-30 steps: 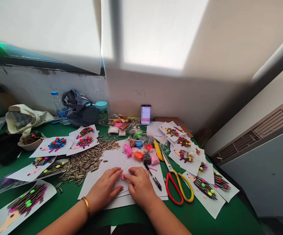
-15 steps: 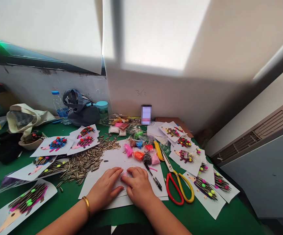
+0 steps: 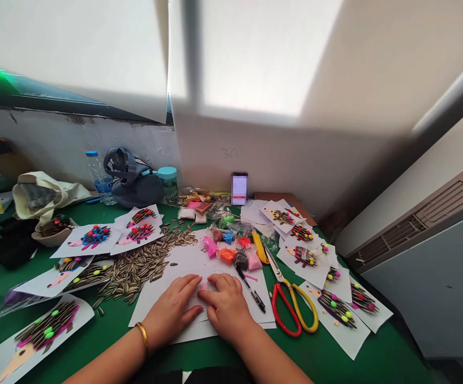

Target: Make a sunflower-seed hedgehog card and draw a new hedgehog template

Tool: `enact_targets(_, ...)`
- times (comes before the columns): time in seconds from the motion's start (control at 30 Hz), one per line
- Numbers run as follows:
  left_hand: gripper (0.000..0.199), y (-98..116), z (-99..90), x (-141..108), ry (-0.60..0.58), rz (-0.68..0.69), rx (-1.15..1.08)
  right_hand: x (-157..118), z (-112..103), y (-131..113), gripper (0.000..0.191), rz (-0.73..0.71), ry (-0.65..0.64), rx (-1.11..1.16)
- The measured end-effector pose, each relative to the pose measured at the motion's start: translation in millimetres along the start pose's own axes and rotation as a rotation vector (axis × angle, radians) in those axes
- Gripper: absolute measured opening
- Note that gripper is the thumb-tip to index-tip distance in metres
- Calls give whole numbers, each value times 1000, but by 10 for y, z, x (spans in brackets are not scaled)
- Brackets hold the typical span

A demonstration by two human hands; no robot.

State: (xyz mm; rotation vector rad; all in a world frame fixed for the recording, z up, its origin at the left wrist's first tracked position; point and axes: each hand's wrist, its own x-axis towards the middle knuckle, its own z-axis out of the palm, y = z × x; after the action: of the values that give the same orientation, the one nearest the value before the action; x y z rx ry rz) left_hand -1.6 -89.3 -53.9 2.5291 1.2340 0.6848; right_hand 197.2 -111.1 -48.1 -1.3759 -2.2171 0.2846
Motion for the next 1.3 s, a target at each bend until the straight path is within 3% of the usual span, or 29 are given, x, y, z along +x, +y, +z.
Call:
enact_targets(0.7,48,17,7,7,-50,-7,81,19,-23,9,50,36,66,52)
enact_targets(1.3,57,6,27,8,-85,-15,108,18,-3,6,54,60,22,6)
